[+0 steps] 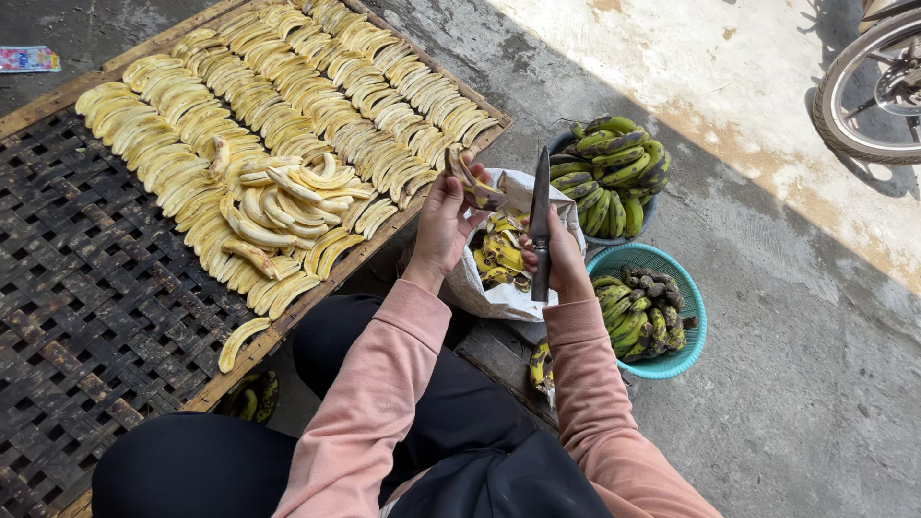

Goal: The person sits on the ground peeling bananas by hand, drops the peels into a sack, and slices the peeled bananas with a knife, laying the slices in rows on a woven bamboo drying tray that already holds many arranged slices.

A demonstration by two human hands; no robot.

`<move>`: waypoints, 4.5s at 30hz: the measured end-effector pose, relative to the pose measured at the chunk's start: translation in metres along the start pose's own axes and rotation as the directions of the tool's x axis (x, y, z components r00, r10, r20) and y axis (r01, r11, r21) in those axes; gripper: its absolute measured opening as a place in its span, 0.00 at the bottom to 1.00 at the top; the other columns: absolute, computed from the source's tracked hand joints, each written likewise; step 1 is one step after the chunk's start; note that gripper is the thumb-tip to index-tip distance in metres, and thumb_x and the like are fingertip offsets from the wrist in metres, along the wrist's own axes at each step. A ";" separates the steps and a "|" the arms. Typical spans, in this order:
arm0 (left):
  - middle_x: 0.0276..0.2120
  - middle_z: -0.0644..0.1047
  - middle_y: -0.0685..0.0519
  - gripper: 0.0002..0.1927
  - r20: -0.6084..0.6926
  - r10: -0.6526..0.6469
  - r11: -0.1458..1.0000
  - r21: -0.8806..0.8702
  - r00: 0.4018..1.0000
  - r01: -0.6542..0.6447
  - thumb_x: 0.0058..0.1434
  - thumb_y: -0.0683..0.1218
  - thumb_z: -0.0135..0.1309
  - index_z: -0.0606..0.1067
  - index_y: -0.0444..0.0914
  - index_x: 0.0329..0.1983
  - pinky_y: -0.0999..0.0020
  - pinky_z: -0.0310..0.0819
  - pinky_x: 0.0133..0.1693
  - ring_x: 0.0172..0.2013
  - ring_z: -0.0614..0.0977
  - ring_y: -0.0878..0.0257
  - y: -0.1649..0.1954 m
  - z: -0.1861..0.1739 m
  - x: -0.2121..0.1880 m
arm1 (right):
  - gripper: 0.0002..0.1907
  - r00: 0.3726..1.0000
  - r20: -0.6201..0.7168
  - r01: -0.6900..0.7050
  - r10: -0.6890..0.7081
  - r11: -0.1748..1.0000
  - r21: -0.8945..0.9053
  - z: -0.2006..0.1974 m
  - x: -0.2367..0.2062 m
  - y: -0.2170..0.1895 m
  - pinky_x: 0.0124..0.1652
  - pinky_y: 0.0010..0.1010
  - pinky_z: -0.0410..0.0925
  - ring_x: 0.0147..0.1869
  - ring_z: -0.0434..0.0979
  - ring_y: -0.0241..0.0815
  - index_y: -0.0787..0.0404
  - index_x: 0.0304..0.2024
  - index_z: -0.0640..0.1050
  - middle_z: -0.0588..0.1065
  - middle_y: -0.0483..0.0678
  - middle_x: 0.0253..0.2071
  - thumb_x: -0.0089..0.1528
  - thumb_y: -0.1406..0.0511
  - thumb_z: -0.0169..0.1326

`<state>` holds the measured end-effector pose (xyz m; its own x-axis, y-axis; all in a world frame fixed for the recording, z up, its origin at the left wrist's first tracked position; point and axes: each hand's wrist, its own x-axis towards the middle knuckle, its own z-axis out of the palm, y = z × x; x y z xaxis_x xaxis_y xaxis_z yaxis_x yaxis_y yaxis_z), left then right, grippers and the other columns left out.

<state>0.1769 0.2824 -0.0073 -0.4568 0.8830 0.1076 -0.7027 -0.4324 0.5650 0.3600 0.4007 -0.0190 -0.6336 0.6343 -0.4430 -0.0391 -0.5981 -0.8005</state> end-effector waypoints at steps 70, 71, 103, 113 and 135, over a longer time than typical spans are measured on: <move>0.56 0.73 0.51 0.36 0.004 -0.152 0.968 0.203 0.988 0.148 0.59 0.41 0.64 0.65 0.44 0.71 0.66 0.83 0.52 0.51 0.81 0.60 -0.024 -0.006 0.004 | 0.08 0.635 0.432 0.604 -0.640 0.063 -0.794 0.070 -0.044 -0.047 0.38 0.31 0.71 0.36 0.81 0.43 0.64 0.47 0.79 0.79 0.52 0.39 0.69 0.66 0.59; 0.56 0.73 0.51 0.36 0.005 -0.146 0.972 0.189 0.989 0.143 0.59 0.42 0.64 0.65 0.44 0.71 0.66 0.84 0.52 0.52 0.81 0.60 -0.024 -0.006 0.003 | 0.09 0.584 0.479 0.638 -0.655 0.005 -0.770 0.074 -0.049 -0.048 0.39 0.32 0.71 0.39 0.81 0.47 0.65 0.48 0.78 0.78 0.53 0.40 0.67 0.67 0.59; 0.55 0.72 0.52 0.23 -0.102 -0.322 0.886 0.318 0.941 0.338 0.75 0.53 0.45 0.64 0.39 0.68 0.60 0.80 0.50 0.52 0.78 0.64 -0.037 -0.009 0.012 | 0.08 0.893 0.111 0.440 -0.436 0.794 -0.420 0.036 -0.007 -0.020 0.20 0.20 0.58 0.20 0.65 0.26 0.60 0.44 0.76 0.70 0.38 0.24 0.71 0.62 0.51; 0.69 0.64 0.39 0.34 -0.270 -0.338 0.872 0.270 0.902 0.408 0.67 0.35 0.44 0.52 0.40 0.77 0.64 0.76 0.55 0.63 0.77 0.47 -0.058 -0.036 0.024 | 0.09 0.892 0.091 0.451 -0.442 0.879 -0.153 0.020 -0.019 -0.035 0.22 0.22 0.63 0.22 0.68 0.27 0.60 0.44 0.76 0.73 0.39 0.27 0.71 0.60 0.53; 0.55 0.73 0.50 0.22 -0.021 -0.421 0.869 0.279 0.907 0.409 0.71 0.45 0.46 0.63 0.42 0.68 0.64 0.80 0.47 0.52 0.78 0.58 -0.088 0.001 0.020 | 0.09 0.906 0.047 0.414 -0.420 0.860 -0.299 -0.010 -0.031 -0.023 0.21 0.20 0.62 0.21 0.68 0.27 0.59 0.45 0.76 0.72 0.38 0.26 0.71 0.60 0.53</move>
<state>0.2300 0.3388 -0.0543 -0.1303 0.9789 -0.1572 -0.6456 0.0366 0.7628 0.3879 0.3998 0.0091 -0.5943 0.8029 -0.0462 -0.0651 -0.1054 -0.9923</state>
